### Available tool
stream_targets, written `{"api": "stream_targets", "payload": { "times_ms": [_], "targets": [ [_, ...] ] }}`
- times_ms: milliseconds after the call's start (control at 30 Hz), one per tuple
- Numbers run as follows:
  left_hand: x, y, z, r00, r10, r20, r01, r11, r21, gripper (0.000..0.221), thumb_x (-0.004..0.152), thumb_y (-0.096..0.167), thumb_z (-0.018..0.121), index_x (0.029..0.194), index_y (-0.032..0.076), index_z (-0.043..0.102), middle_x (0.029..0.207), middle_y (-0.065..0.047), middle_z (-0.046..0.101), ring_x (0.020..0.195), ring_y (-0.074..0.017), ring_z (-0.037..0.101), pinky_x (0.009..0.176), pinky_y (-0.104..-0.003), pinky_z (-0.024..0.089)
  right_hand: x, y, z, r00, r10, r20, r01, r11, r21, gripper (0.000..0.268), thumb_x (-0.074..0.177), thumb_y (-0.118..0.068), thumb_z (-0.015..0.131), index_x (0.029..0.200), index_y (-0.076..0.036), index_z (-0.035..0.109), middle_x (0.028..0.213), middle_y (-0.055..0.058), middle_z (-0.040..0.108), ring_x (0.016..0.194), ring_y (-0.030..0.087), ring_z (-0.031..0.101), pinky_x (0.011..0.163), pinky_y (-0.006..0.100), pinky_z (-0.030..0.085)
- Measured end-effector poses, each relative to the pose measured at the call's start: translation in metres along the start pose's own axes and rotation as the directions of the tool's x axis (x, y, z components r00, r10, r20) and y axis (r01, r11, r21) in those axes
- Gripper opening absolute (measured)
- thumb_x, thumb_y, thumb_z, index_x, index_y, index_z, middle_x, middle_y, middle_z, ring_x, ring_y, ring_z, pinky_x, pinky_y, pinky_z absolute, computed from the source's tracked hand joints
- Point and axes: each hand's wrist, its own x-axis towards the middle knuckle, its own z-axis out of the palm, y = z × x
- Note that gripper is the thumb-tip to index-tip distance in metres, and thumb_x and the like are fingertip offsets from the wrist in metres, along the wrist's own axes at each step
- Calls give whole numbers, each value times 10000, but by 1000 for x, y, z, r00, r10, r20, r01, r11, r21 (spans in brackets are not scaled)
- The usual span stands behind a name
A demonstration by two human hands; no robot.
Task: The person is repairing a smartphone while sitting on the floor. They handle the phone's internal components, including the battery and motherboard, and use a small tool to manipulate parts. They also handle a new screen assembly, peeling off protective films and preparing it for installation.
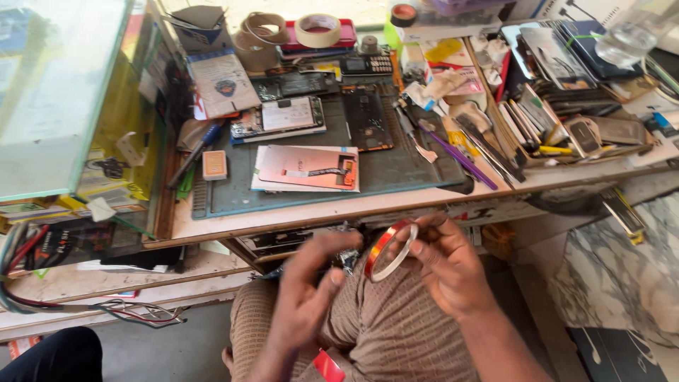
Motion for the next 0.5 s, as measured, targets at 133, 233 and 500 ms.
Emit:
{"api": "stream_targets", "payload": {
  "times_ms": [133,233,500],
  "targets": [
    [-22,2,29,987,-125,103,144,969,-201,300,1016,212,634,1200,-14,704,1207,-156,727,1161,-263,669,1046,-381,488,-20,18,-10,992,31,-122,-33,999,-19,230,970,5,641,1185,-49,577,1104,139,710,1055,266,707,916,470,614],
    [-28,3,39,938,-313,147,343,894,-287,270,1031,190,599,1187,-7,697,1025,-147,704,981,-228,655,909,-363,514,-27,23,-12,994,22,-109,-38,989,-142,228,969,-19,666,1177,-35,576,1107,147,714,1060,252,702,933,449,612],
    [-22,9,22,962,-208,177,206,978,29,240,1071,158,512,1165,14,679,983,-67,680,895,-146,652,798,-310,529,-51,5,-20,984,174,43,-115,796,-595,233,897,-60,769,1105,34,720,980,136,782,855,180,756,741,307,636]
  ]
}}
